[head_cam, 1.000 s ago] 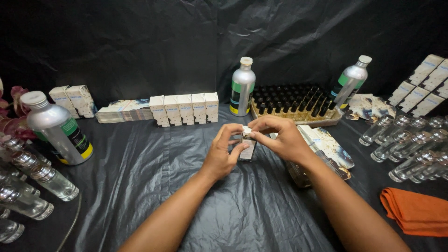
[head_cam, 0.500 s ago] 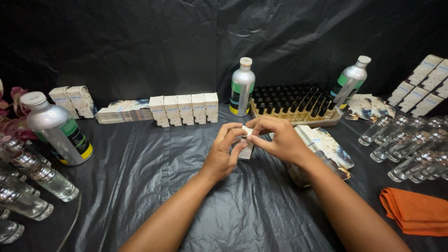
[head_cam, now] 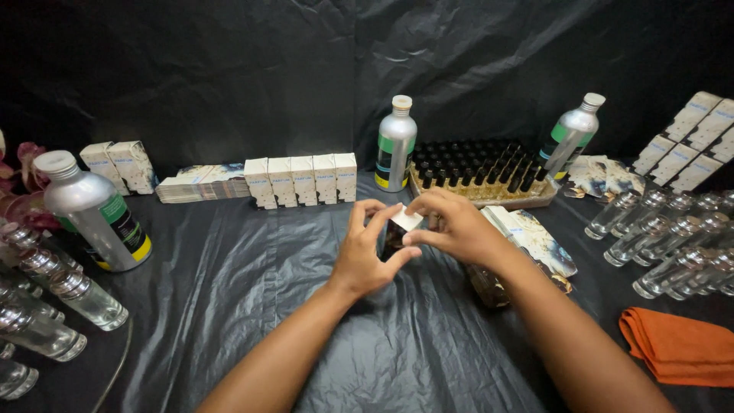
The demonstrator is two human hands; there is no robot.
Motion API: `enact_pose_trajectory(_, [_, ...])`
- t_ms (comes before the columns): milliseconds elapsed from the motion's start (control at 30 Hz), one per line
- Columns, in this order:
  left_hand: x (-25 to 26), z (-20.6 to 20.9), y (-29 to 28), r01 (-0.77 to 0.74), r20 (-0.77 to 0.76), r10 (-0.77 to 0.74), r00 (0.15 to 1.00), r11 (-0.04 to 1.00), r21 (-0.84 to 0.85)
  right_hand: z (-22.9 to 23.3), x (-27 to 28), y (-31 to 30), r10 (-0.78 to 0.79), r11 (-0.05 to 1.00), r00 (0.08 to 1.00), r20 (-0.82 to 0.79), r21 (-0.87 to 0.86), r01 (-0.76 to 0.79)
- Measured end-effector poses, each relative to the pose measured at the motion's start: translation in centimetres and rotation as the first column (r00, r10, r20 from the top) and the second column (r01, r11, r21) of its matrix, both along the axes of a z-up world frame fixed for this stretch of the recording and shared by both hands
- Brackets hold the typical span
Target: Folding cardboard boxes and inserting perfume bottles into them for packaging.
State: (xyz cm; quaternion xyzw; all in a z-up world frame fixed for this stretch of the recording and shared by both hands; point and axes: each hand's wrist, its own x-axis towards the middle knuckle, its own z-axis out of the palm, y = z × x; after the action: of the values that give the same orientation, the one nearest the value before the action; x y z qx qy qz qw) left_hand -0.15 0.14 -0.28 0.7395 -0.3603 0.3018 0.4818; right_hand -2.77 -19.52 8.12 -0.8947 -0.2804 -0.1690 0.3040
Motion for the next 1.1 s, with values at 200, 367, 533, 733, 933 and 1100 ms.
enact_pose_trajectory(200, [-0.2,0.5,0.0,0.070,-0.182,-0.075,0.980,0.997,-0.032,0.6,0.1,0.3,-0.012,0.998,1.000,-0.006,0.069,0.013])
enact_pose_trajectory(367, [1.5,1.7,1.8,0.084,-0.221,-0.081,0.972,0.996,0.003,1.1,0.4,1.6,-0.018,0.995,1.000,-0.015,0.095,0.019])
enact_pose_trajectory(533, [3.8,2.9,7.3,-0.004,-0.186,0.019,0.982,0.997,0.080,0.6,3.2,4.0,0.035,0.991,0.998,0.051,0.128,-0.042])
enact_pose_trajectory(733, [6.5,4.1,17.3,-0.283,-0.162,0.306,0.938,0.947,0.153,0.6,6.6,8.8,0.107,0.994,0.974,0.200,0.000,-0.109])
enact_pose_trajectory(933, [9.0,3.7,23.0,-0.494,-0.268,0.513,0.816,0.858,0.141,1.5,8.6,13.4,0.095,0.983,0.975,0.202,-0.175,-0.059])
enact_pose_trajectory(1100, [11.5,3.5,23.6,-0.487,-0.291,0.523,0.801,0.852,0.191,2.1,10.2,16.6,0.082,0.947,0.993,0.090,-0.318,-0.050])
